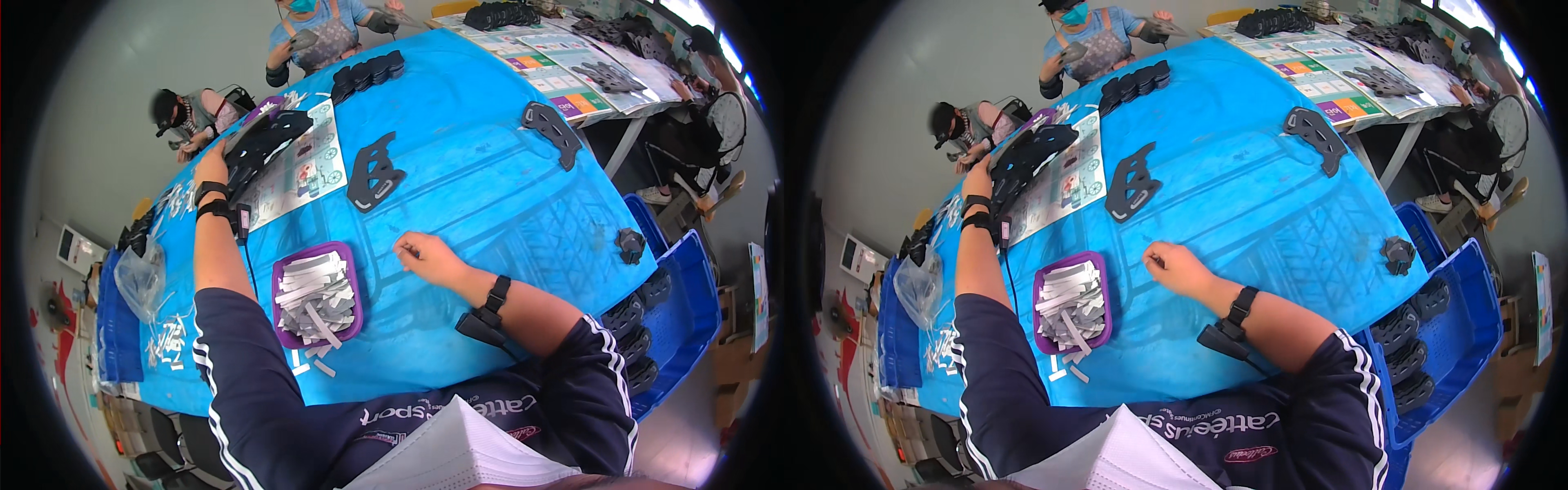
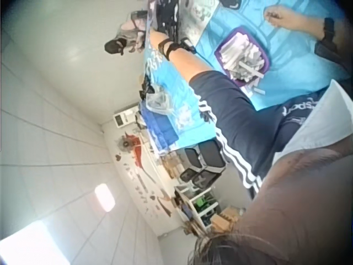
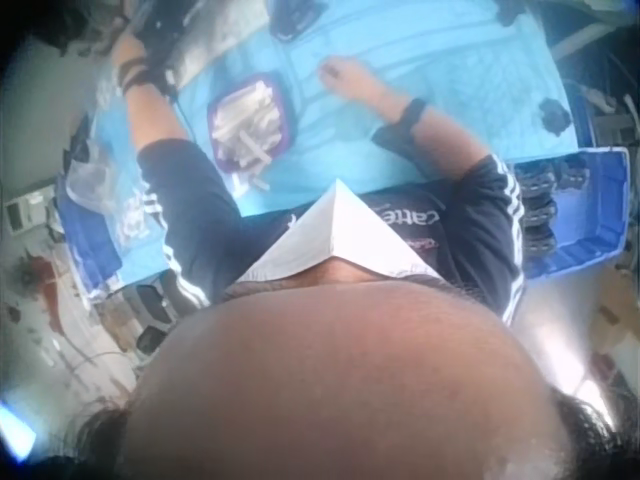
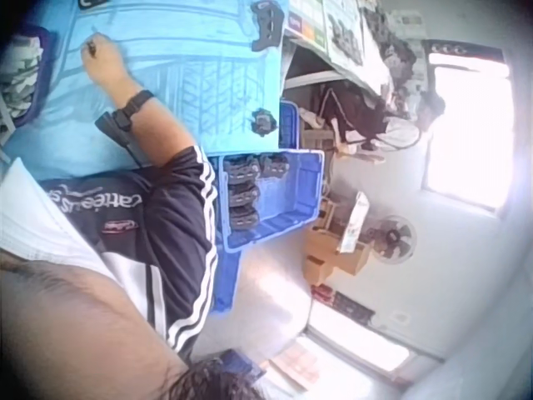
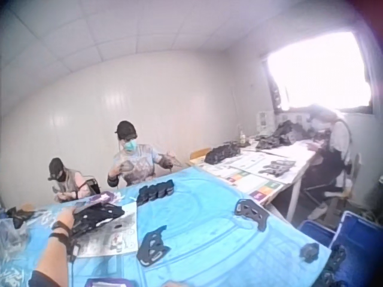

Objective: Applying adhesive strips to pre-cut shoe components and organizing them.

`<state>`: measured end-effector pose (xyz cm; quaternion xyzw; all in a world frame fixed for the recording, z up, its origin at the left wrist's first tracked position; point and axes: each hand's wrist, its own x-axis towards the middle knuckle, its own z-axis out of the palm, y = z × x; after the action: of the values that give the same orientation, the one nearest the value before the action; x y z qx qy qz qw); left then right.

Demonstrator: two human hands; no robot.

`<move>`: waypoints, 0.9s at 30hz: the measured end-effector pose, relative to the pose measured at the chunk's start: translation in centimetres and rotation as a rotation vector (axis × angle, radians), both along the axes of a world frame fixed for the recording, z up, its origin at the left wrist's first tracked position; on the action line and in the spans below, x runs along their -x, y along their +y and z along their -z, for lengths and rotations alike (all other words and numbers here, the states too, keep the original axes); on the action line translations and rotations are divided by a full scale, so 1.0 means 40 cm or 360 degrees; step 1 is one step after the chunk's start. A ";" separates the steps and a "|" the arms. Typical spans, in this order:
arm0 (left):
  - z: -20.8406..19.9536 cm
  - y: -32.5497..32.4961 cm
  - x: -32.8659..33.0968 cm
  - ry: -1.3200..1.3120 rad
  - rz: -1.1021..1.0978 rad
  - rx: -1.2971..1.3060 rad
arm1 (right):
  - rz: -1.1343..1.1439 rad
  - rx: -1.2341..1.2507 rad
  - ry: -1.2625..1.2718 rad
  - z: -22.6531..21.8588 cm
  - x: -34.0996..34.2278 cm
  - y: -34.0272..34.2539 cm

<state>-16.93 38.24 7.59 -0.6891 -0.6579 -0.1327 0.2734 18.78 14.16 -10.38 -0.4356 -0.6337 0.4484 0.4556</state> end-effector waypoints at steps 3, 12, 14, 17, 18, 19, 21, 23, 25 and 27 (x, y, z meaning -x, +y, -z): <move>-0.030 0.022 0.009 -0.0053 0.0030 -0.0148 | -0.0008 0.0043 0.0034 -0.007 -0.003 -0.002; -0.191 0.019 -0.036 -0.0108 0.0344 -0.0465 | -0.0014 0.0030 -0.0022 -0.004 -0.003 -0.004; -0.210 0.003 -0.083 -0.0026 0.0482 -0.0527 | -0.0023 0.0000 -0.0035 0.000 0.002 -0.002; -0.186 -0.047 -0.230 0.0029 0.0669 -0.0433 | -0.0010 0.0010 -0.0025 0.000 0.002 0.002; -0.168 -0.090 -0.316 0.0055 0.0685 -0.0304 | 0.0018 0.0011 -0.0045 0.000 -0.005 0.003; -0.154 -0.147 -0.405 0.0093 0.0706 -0.0188 | 0.0048 -0.0003 -0.0057 -0.003 -0.015 -0.002; -0.086 -0.196 -0.484 0.0276 0.0807 -0.0015 | 0.0026 -0.0064 -0.0083 -0.011 -0.007 -0.010; 0.020 -0.220 -0.543 0.0315 0.1090 -0.0079 | 0.0018 -0.0131 -0.0108 -0.015 0.002 -0.012; 0.054 -0.302 -0.663 0.0546 0.0870 0.0182 | 0.0009 -0.0086 -0.0117 -0.008 -0.014 -0.009; 0.115 -0.323 -0.689 0.0436 0.1103 0.0116 | -0.0002 -0.0196 -0.0143 -0.010 -0.003 -0.012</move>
<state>10.63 25.32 2.99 -0.8915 -0.3471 -0.1005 0.2731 18.89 13.69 -9.99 -0.4260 -0.6801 0.3889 0.4524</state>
